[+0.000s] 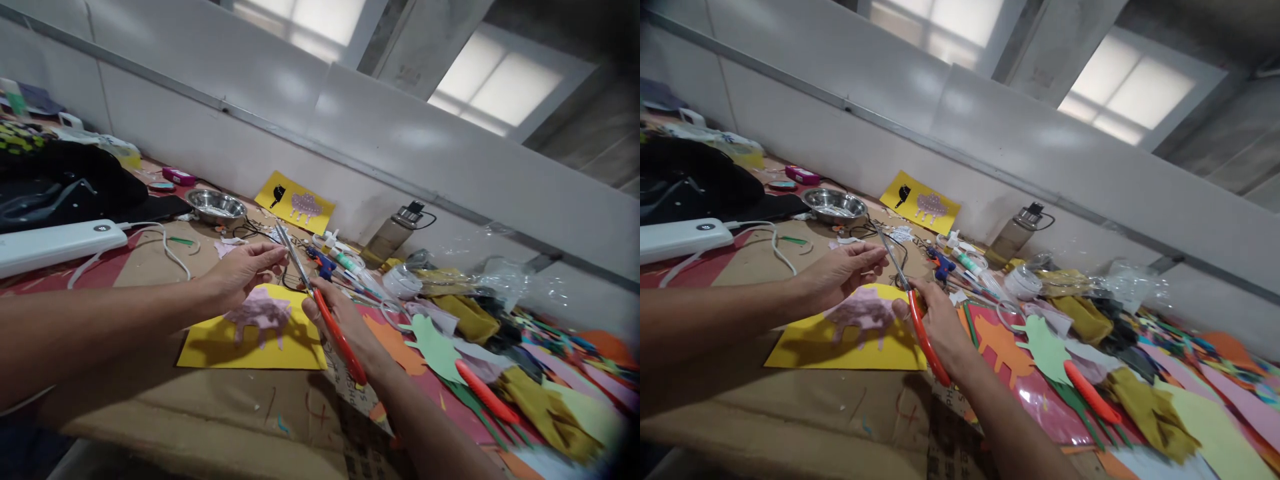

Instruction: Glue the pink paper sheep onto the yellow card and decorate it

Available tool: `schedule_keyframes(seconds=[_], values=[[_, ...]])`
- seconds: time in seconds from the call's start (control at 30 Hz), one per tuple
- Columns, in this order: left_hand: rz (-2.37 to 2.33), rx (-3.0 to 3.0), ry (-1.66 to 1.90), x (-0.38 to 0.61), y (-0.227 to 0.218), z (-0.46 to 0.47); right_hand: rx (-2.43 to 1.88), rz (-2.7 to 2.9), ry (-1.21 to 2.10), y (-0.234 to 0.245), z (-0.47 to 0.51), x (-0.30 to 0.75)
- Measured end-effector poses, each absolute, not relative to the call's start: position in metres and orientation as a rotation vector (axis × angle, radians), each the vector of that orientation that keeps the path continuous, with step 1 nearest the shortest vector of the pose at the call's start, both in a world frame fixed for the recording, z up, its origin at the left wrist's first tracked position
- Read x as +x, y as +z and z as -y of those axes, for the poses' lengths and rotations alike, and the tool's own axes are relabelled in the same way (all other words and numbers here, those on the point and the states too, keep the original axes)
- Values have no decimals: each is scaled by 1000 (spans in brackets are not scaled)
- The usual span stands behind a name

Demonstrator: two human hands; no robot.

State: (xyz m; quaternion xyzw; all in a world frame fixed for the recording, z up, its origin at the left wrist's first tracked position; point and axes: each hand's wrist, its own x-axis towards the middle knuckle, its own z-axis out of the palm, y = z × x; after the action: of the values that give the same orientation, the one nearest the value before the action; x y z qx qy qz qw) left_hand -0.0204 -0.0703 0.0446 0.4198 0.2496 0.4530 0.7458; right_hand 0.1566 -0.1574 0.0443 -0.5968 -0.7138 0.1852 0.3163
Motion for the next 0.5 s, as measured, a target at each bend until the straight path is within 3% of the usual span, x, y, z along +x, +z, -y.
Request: schedule_keyframes(seconds=[0.5], values=[[-575,947,1014,-23,41,69,-1555,1885,438,36,153,155]])
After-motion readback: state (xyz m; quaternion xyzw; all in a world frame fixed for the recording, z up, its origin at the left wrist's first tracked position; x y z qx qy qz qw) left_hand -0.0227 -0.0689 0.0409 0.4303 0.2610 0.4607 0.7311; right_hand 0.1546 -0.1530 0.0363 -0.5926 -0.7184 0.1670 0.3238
